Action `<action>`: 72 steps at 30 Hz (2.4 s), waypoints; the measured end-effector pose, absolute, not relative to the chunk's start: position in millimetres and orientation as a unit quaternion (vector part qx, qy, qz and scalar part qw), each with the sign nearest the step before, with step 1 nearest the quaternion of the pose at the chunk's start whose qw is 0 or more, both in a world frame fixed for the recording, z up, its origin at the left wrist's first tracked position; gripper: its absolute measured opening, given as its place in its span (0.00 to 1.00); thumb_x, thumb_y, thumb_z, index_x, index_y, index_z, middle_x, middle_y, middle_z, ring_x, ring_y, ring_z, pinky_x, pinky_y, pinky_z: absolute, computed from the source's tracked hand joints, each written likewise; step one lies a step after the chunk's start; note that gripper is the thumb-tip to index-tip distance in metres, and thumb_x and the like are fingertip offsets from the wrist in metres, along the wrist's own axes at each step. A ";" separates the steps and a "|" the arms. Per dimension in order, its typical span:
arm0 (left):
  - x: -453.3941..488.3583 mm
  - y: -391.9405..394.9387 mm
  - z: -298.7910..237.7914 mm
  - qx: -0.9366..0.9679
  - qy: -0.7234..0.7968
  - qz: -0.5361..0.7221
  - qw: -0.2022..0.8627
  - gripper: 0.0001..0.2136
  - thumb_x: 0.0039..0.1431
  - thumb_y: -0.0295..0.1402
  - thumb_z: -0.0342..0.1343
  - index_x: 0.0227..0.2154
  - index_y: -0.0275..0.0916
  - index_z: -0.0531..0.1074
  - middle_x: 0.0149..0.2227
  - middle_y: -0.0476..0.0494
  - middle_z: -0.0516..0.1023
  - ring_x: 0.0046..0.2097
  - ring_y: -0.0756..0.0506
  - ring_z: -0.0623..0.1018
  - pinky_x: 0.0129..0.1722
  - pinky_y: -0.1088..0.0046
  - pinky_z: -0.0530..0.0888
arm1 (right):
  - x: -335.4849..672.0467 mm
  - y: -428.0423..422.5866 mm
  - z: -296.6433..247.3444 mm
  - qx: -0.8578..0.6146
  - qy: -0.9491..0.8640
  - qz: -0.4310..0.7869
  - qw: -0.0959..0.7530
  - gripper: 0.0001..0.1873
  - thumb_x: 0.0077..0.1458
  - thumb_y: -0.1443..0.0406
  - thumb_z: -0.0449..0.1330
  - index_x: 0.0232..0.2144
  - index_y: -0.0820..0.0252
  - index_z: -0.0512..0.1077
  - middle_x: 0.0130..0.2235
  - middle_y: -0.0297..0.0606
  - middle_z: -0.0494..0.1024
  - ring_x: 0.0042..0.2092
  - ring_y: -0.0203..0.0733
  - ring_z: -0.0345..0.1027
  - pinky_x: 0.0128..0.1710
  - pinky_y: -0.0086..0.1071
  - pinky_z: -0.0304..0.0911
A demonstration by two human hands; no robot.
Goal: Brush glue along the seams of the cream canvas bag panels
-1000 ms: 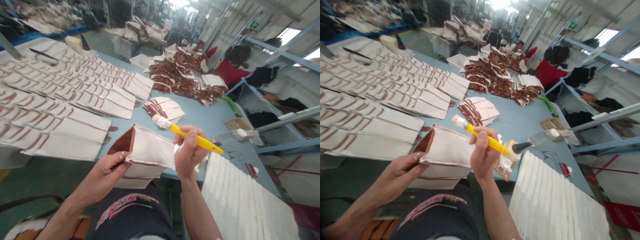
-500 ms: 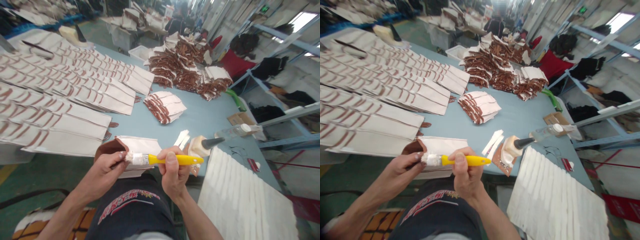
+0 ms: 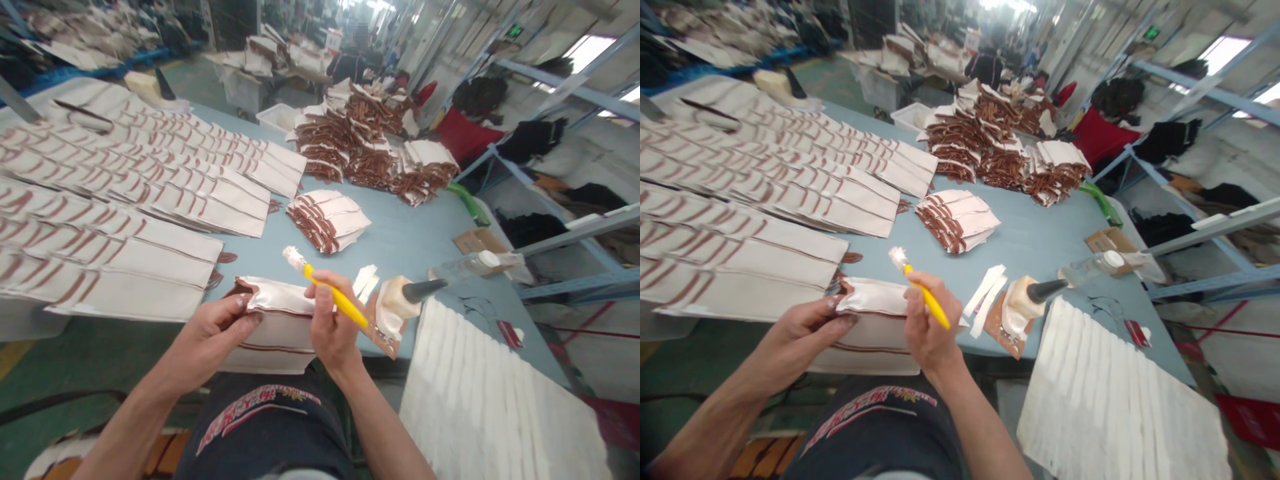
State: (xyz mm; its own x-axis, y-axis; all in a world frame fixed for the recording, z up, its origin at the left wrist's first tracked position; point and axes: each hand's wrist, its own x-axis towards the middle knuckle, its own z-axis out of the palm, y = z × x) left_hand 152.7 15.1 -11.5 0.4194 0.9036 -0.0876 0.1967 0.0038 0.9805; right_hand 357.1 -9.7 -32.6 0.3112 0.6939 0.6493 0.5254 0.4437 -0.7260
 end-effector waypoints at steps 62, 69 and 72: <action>163.5 42.5 -31.6 0.465 0.363 0.273 0.760 0.16 0.57 0.48 0.74 0.37 0.41 0.87 0.35 0.47 0.81 0.34 0.48 0.77 0.33 0.81 0.76 | 375.2 18.0 -41.8 -0.578 -0.579 0.099 0.566 0.19 0.76 0.53 0.52 0.44 0.57 0.77 0.29 0.32 0.78 0.29 0.37 0.74 0.33 0.31 0.70; 163.5 44.6 -14.6 0.514 0.357 0.229 0.745 0.21 0.60 0.53 0.70 0.43 0.39 0.87 0.35 0.44 0.83 0.35 0.45 0.78 0.34 0.78 0.77 | 373.1 18.0 -43.4 -0.639 -0.546 0.109 0.531 0.21 0.75 0.53 0.50 0.41 0.59 0.76 0.29 0.33 0.78 0.27 0.38 0.69 0.32 0.32 0.65; 155.2 40.7 -12.9 0.530 0.366 0.206 0.737 0.24 0.60 0.55 0.69 0.47 0.39 0.86 0.37 0.42 0.85 0.38 0.41 0.81 0.39 0.71 0.81 | 384.4 23.2 -37.7 -0.659 -0.523 0.088 0.533 0.20 0.75 0.54 0.50 0.40 0.59 0.75 0.28 0.32 0.76 0.27 0.38 0.67 0.31 0.31 0.62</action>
